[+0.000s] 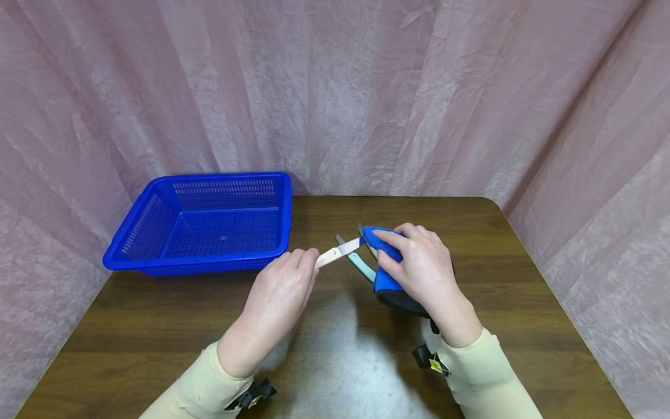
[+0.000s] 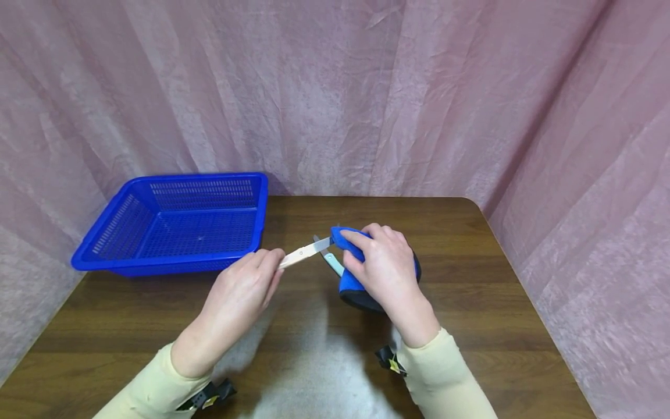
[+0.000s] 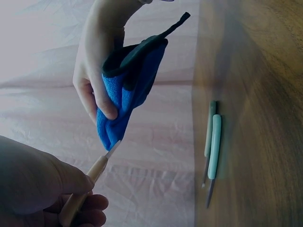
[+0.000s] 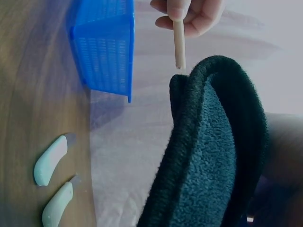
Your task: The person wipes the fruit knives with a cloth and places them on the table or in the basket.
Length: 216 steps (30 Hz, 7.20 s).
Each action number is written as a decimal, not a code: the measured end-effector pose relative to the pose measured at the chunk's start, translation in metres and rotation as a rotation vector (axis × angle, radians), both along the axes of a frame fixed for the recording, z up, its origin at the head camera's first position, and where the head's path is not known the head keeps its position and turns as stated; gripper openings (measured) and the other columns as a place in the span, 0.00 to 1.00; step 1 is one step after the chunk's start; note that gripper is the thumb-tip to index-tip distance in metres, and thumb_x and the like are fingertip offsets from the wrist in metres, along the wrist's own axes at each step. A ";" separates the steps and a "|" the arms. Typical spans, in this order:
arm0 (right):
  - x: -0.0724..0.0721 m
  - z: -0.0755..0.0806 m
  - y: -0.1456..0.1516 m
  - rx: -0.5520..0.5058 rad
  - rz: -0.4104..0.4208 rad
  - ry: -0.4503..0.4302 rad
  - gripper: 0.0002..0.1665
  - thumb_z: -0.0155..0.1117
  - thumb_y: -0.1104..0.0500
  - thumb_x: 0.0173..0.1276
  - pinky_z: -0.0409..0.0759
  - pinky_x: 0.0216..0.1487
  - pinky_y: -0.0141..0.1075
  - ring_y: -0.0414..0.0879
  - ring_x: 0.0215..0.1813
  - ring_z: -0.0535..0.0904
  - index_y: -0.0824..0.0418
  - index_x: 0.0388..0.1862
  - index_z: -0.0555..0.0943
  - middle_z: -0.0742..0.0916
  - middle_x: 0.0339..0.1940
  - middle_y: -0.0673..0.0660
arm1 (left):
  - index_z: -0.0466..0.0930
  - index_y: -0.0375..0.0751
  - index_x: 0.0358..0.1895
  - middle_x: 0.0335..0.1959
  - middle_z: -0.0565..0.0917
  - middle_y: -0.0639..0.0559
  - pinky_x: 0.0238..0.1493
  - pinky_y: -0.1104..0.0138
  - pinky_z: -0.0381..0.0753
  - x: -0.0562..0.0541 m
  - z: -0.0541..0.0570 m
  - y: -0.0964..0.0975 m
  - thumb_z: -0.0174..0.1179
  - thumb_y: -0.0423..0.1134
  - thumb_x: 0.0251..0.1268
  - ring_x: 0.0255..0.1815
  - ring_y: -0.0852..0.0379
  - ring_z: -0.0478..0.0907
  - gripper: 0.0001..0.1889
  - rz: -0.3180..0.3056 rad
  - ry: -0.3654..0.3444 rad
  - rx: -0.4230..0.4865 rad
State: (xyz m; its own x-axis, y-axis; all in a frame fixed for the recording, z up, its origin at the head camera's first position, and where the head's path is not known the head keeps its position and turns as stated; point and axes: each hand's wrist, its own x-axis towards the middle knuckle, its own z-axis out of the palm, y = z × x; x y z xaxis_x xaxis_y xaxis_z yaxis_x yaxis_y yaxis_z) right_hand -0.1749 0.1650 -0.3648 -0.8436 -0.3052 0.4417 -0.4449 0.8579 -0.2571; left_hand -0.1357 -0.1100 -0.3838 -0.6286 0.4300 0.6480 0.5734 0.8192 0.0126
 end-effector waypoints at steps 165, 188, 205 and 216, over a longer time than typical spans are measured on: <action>0.011 0.009 -0.001 -0.089 -0.030 0.065 0.25 0.73 0.52 0.73 0.84 0.46 0.56 0.56 0.52 0.85 0.45 0.68 0.90 0.90 0.52 0.56 | 0.79 0.34 0.44 0.28 0.75 0.45 0.32 0.53 0.67 -0.004 0.002 -0.005 0.54 0.38 0.86 0.28 0.40 0.71 0.10 0.110 0.085 0.043; 0.019 0.010 -0.012 -0.080 0.055 0.118 0.23 0.76 0.53 0.71 0.84 0.49 0.54 0.56 0.51 0.85 0.47 0.65 0.91 0.90 0.51 0.56 | 0.80 0.36 0.48 0.26 0.75 0.49 0.25 0.59 0.64 -0.001 -0.001 -0.005 0.73 0.39 0.75 0.22 0.45 0.74 0.12 0.075 -0.016 0.019; 0.026 0.004 -0.031 -0.036 0.194 0.171 0.23 0.79 0.57 0.66 0.82 0.58 0.53 0.55 0.51 0.85 0.45 0.60 0.94 0.90 0.50 0.56 | 0.81 0.36 0.49 0.27 0.77 0.49 0.28 0.59 0.69 0.000 -0.002 0.000 0.71 0.41 0.78 0.25 0.47 0.75 0.12 0.028 -0.026 -0.009; 0.026 0.002 -0.033 0.004 0.196 0.154 0.23 0.78 0.57 0.66 0.82 0.60 0.52 0.56 0.52 0.85 0.45 0.61 0.93 0.90 0.49 0.55 | 0.82 0.36 0.50 0.27 0.78 0.49 0.28 0.59 0.69 0.001 -0.003 0.001 0.71 0.41 0.78 0.26 0.47 0.76 0.12 0.023 -0.025 -0.014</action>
State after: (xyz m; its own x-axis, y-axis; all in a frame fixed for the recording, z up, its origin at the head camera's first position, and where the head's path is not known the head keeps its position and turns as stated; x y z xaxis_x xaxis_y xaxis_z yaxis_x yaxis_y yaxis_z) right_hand -0.1484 0.1321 -0.3630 -0.6909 -0.4584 0.5590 -0.6367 0.7521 -0.1703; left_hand -0.1350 -0.1088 -0.3865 -0.6547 0.4236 0.6260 0.5536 0.8326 0.0156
